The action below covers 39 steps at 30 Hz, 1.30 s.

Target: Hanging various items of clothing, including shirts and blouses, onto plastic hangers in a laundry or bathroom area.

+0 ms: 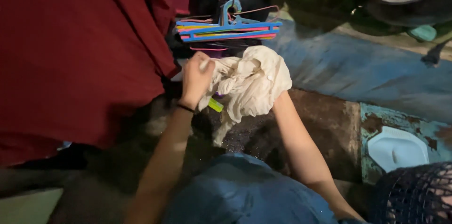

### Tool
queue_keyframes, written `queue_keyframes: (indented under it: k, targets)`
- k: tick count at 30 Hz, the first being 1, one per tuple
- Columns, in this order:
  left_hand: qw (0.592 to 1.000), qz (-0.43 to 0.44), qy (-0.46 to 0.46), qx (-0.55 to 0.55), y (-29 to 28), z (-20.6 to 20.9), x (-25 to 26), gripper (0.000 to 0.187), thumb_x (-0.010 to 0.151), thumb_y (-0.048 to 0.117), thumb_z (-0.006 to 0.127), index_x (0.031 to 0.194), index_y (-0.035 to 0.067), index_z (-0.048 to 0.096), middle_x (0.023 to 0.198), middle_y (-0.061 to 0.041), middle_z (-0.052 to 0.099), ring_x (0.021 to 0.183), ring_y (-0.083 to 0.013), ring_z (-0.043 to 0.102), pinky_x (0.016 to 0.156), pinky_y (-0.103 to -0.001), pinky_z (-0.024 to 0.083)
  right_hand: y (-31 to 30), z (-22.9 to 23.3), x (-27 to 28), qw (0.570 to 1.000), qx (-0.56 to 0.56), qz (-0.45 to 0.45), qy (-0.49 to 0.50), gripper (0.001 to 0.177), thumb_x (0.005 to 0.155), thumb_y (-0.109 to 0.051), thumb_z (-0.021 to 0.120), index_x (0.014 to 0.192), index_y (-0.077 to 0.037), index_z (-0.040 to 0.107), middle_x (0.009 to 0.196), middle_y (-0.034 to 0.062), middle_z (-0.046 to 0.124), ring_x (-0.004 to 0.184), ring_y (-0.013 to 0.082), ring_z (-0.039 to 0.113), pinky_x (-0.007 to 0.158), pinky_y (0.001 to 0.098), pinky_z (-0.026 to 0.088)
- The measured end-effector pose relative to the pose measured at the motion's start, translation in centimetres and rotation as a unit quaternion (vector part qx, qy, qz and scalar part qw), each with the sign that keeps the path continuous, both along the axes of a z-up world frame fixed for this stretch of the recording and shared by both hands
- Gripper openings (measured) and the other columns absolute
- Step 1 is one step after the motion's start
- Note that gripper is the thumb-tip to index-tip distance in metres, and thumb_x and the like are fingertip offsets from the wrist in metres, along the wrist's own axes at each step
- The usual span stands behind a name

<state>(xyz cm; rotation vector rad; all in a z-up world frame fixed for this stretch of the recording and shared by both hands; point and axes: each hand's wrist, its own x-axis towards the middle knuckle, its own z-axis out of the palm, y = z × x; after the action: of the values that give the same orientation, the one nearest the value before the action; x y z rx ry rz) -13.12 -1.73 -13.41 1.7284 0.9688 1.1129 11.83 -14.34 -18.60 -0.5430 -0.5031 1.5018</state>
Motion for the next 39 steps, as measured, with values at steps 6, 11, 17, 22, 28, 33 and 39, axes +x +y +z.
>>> queue_keyframes:
  k: [6, 11, 17, 22, 28, 33, 39]
  targets:
    - [0.943, 0.018, 0.119, 0.309, -5.2, 2.9, 1.4, 0.034, 0.074, 0.026, 0.080, 0.099, 0.007, 0.068, 0.103, -0.013, 0.062, 0.104, -0.0322, 0.054, 0.088, -0.049, 0.045, 0.9, -0.2, -1.1, 0.999, -0.027, 0.009, -0.021, 0.033, 0.100, -0.023, 0.056, 0.125, -0.003, 0.059, 0.118, 0.0132, 0.067, 0.109, 0.0270, 0.066, 0.098, 0.0427, 0.056]
    - [0.951, -0.060, 0.105, 0.283, -4.3, -1.9, 4.0, 0.026, 0.088, 0.022, 0.078, 0.109, 0.011, 0.068, 0.102, -0.010, 0.069, 0.100, -0.0294, 0.060, 0.091, -0.045, 0.048, 1.5, 2.3, -3.5, 0.998, -0.047, 0.000, -0.038, 0.030, 0.098, -0.019, 0.058, 0.123, -0.003, 0.060, 0.116, 0.0122, 0.068, 0.107, 0.0254, 0.067, 0.096, 0.0416, 0.056]
    - [0.976, -0.171, 0.120, 0.057, -2.4, -1.4, 4.7, 0.044, 0.082, 0.027, 0.081, 0.109, 0.004, 0.056, 0.085, -0.006, 0.069, 0.073, -0.0241, 0.071, 0.065, -0.038, 0.054, 0.0, 3.2, -3.7, 0.996, -0.067, -0.025, -0.061, 0.026, 0.097, -0.015, 0.061, 0.120, -0.003, 0.061, 0.114, 0.0109, 0.070, 0.104, 0.0236, 0.068, 0.094, 0.0402, 0.057]
    - [0.954, -0.292, 0.025, 0.062, -1.7, -8.3, 7.4, 0.031, 0.096, 0.015, 0.073, 0.123, 0.003, 0.065, 0.097, -0.008, 0.068, 0.089, -0.0179, 0.063, 0.081, -0.031, 0.053, -1.3, -0.4, -1.4, 0.992, -0.083, -0.061, -0.079, 0.024, 0.095, -0.011, 0.063, 0.118, -0.003, 0.062, 0.112, 0.0099, 0.071, 0.102, 0.0220, 0.069, 0.092, 0.0390, 0.058]
    - [0.914, -0.390, -0.108, -0.044, -1.7, 0.8, 7.0, 0.024, 0.108, 0.012, 0.053, 0.129, 0.002, 0.058, 0.119, 0.000, 0.062, 0.115, -0.0077, 0.055, 0.103, -0.025, 0.045, -3.4, -9.7, 4.7, 0.985, -0.108, -0.095, -0.094, 0.022, 0.094, -0.006, 0.066, 0.115, -0.003, 0.063, 0.109, 0.0087, 0.072, 0.099, 0.0201, 0.070, 0.090, 0.0377, 0.059]
    - [0.894, -0.432, -0.120, -0.027, -1.5, 7.0, 7.7, 0.025, 0.108, 0.010, 0.053, 0.131, 0.001, 0.059, 0.122, -0.001, 0.062, 0.118, -0.0086, 0.055, 0.106, -0.026, 0.044, -5.2, -11.7, 11.5, 0.881, -0.254, -0.023, -0.398, 0.036, 0.090, -0.004, 0.068, 0.126, -0.003, 0.064, 0.109, 0.0073, 0.071, 0.100, 0.0196, 0.067, 0.091, 0.0366, 0.053]
    - [0.838, -0.532, -0.104, -0.066, -1.5, 8.2, 10.6, 0.028, 0.107, 0.009, 0.052, 0.134, 0.003, 0.058, 0.121, 0.000, 0.065, 0.115, -0.0084, 0.059, 0.102, -0.026, 0.047, -2.6, 1.0, 9.8, 0.882, -0.001, -0.079, -0.465, 0.047, 0.096, -0.024, 0.064, 0.138, -0.005, 0.056, 0.128, 0.0008, 0.065, 0.117, 0.0116, 0.060, 0.100, 0.0275, 0.047]
